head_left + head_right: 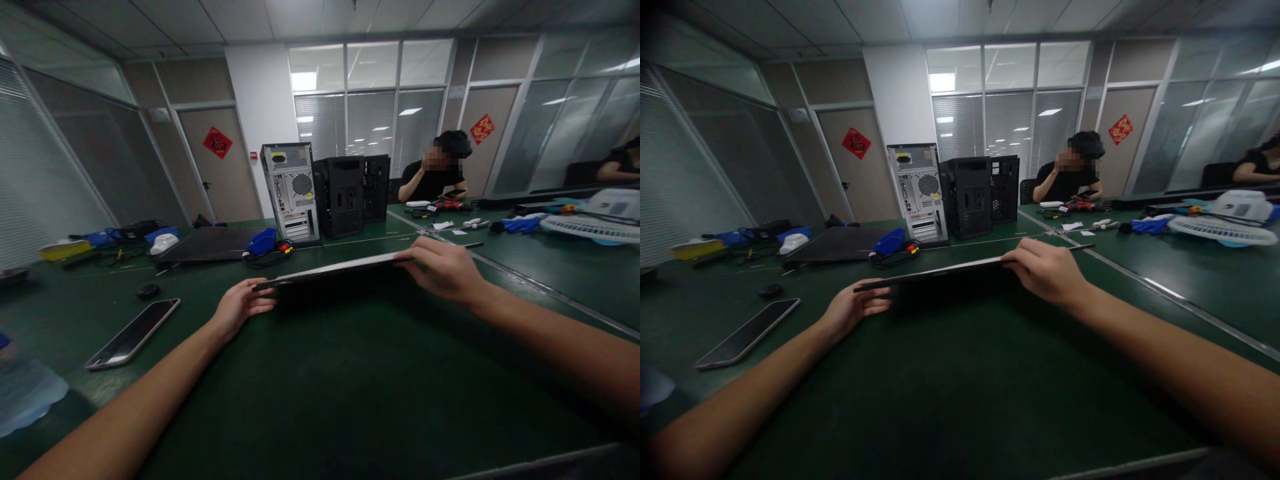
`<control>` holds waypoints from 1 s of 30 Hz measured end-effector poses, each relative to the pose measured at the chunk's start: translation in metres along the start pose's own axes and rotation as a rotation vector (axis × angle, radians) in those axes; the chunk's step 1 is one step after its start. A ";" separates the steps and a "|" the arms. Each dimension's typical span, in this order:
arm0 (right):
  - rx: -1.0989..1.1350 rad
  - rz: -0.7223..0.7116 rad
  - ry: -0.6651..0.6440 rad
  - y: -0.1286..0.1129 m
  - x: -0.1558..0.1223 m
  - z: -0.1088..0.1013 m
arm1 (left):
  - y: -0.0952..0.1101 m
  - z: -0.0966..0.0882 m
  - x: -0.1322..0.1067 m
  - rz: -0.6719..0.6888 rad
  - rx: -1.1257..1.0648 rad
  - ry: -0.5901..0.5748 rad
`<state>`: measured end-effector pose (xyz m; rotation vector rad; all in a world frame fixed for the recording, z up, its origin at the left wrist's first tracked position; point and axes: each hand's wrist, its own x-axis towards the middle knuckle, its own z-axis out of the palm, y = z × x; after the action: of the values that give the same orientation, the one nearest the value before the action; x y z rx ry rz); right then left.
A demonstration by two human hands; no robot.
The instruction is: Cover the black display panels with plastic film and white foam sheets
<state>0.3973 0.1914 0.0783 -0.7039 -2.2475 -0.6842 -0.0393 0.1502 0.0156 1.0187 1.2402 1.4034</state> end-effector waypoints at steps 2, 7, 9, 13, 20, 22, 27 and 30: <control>-0.007 0.056 0.019 0.012 0.002 -0.021 | -0.005 0.001 0.003 0.035 0.127 0.020; -0.130 0.149 0.020 0.044 -0.005 -0.077 | -0.008 0.006 0.004 0.086 0.361 0.042; -0.229 0.200 -0.012 0.062 -0.012 -0.095 | -0.007 0.007 0.002 0.082 0.402 0.047; -0.431 0.318 -0.154 0.106 -0.035 -0.119 | -0.009 0.007 0.002 0.099 0.409 0.030; -0.617 0.582 -0.338 0.137 -0.070 -0.122 | -0.012 0.008 0.003 0.105 0.414 0.043; -0.658 0.625 -0.366 0.139 -0.075 -0.118 | -0.012 0.008 0.003 0.105 0.409 0.041; -0.722 0.611 -0.420 0.151 -0.087 -0.104 | -0.012 0.007 0.003 0.100 0.404 0.031; -0.731 0.667 -0.507 0.155 -0.095 -0.097 | -0.012 0.007 0.003 0.093 0.388 0.034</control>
<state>0.5992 0.2137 0.1129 -2.0570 -1.9186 -1.0553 -0.0313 0.1548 0.0049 1.3330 1.5457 1.2796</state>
